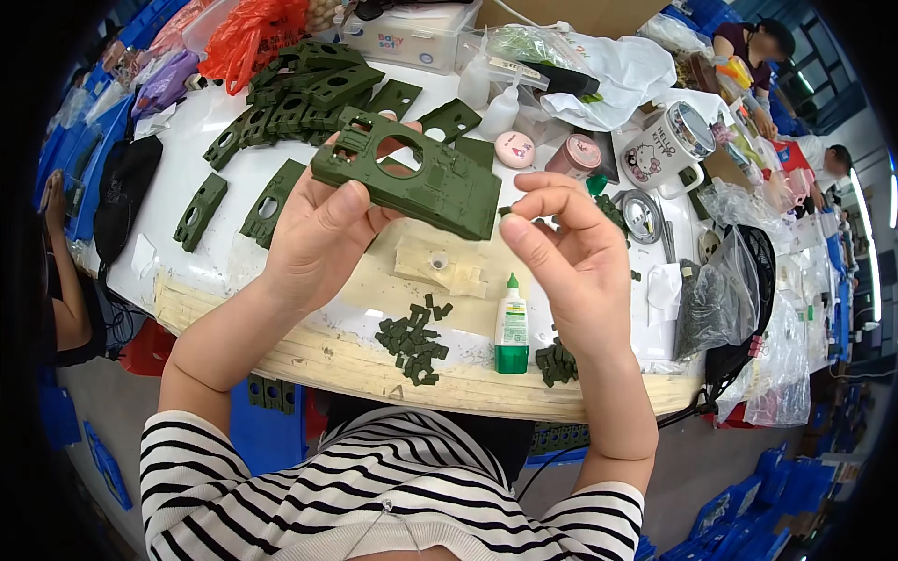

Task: Assembling green plastic toy tanks by gluing small parts onto the hull at a workbench.

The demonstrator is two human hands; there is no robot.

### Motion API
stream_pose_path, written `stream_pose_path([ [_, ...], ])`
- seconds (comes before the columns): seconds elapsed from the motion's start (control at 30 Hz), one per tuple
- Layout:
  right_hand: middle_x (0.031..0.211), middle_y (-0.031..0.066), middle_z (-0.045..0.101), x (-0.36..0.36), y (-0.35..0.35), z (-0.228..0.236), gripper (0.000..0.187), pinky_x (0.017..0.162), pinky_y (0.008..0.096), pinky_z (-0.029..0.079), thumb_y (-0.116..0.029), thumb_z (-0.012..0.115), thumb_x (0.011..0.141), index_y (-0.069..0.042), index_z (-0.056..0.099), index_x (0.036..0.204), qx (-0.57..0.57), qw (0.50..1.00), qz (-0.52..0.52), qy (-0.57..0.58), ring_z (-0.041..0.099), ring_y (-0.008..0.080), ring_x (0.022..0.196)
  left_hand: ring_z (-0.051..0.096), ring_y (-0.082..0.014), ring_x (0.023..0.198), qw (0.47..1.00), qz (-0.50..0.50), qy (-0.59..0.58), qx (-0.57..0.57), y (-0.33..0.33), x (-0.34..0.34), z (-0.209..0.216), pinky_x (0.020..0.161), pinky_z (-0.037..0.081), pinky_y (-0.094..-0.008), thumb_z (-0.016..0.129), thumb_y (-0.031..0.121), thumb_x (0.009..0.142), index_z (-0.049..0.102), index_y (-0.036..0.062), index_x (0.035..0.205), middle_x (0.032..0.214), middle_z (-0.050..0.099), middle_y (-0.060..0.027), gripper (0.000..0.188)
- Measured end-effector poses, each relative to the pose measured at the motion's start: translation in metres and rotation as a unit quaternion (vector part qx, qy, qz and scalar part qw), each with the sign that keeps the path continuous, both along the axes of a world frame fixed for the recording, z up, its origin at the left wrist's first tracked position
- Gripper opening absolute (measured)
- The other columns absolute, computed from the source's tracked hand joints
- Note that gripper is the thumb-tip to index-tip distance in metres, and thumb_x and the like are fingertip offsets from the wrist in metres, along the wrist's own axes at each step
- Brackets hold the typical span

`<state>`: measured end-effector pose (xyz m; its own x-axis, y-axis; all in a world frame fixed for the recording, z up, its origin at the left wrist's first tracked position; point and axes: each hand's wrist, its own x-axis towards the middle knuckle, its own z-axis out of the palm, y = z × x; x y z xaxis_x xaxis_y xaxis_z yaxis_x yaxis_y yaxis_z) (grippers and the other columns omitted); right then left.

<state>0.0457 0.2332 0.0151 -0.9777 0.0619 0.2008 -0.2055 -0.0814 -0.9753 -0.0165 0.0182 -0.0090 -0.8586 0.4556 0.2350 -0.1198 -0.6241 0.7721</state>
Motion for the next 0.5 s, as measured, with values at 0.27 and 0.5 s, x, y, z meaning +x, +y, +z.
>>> stream_pose_path([
  [0.27,0.115,0.0071,0.054,0.003,0.009,0.009,0.009,0.083,0.0251,0.042,-0.005,0.069,0.084,0.0,0.066,0.091,0.019,1.0,-0.009,-0.001,0.052,0.0094,0.091,0.05,-0.0279,0.125,0.978,-0.191,-0.079,-0.026,0.004,0.013,0.002,0.096,0.05,-0.0463,0.051,0.029,0.098,0.032,0.0038,0.142,0.139,0.045,-0.0165,0.054],
  [0.5,0.113,0.0082,0.055,0.004,0.006,0.011,0.009,0.09,0.0304,0.04,-0.006,0.07,0.082,0.0,0.067,0.087,0.074,0.997,0.009,0.007,0.053,0.0128,0.098,0.048,-0.0274,0.127,0.954,-0.268,-0.125,-0.04,0.009,0.027,-0.007,0.099,0.048,-0.0496,0.048,0.018,0.099,0.023,0.006,0.146,0.139,0.044,-0.013,0.055],
])
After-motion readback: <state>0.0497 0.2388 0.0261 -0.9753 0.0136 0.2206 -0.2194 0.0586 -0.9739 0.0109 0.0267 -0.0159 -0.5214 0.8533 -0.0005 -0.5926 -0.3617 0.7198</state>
